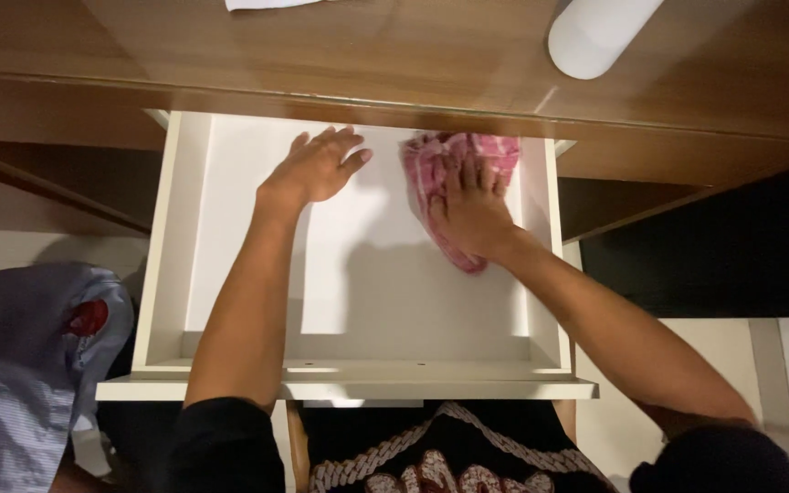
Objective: Cleaning a wooden desk and its drawer using a spray bottle and a cleaning cloth.
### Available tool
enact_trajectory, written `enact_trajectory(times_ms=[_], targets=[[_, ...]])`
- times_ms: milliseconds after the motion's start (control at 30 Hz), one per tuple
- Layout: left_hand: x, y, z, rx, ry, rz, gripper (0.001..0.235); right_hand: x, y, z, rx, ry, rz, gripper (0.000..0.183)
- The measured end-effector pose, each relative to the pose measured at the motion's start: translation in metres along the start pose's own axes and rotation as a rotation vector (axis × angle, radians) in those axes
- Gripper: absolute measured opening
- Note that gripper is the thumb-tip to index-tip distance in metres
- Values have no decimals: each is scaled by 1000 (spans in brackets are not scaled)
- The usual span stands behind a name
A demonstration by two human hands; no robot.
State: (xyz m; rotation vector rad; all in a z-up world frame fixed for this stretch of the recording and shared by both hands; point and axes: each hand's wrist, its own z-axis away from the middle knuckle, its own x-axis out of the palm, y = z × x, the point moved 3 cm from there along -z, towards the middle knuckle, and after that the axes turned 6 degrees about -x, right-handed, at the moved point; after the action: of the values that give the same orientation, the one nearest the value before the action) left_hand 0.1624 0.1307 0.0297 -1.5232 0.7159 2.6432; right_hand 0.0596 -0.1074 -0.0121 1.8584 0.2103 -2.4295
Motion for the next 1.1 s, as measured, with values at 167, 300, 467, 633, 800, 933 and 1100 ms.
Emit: enact_trajectory(times_ms=[167, 300, 467, 633, 800, 933, 1100], targets=[[-24, 7, 18, -46, 4, 50, 63, -1, -49, -46, -154, 200, -72, 76], [-16, -26, -1, -21, 147, 117, 56, -5, -98, -67, -352, 369, -65, 78], [-19, -45, -2, -62, 235, -15, 50, -25, -104, -43, -530, 286, -117, 73], [-20, -33, 3, -85, 154, -76, 45, -4, -54, -16, -563, 371, 112, 71], [-12, -7, 5, 23, 130, -51, 40, -20, -2, 28, -200, 275, 201, 80], [2, 21, 8, 143, 175, -82, 38, -35, -12, 59, -56, 181, 161, 82], [27, 74, 10, 337, 68, 31, 47, -40, -28, 87, -232, -34, -216, 77]])
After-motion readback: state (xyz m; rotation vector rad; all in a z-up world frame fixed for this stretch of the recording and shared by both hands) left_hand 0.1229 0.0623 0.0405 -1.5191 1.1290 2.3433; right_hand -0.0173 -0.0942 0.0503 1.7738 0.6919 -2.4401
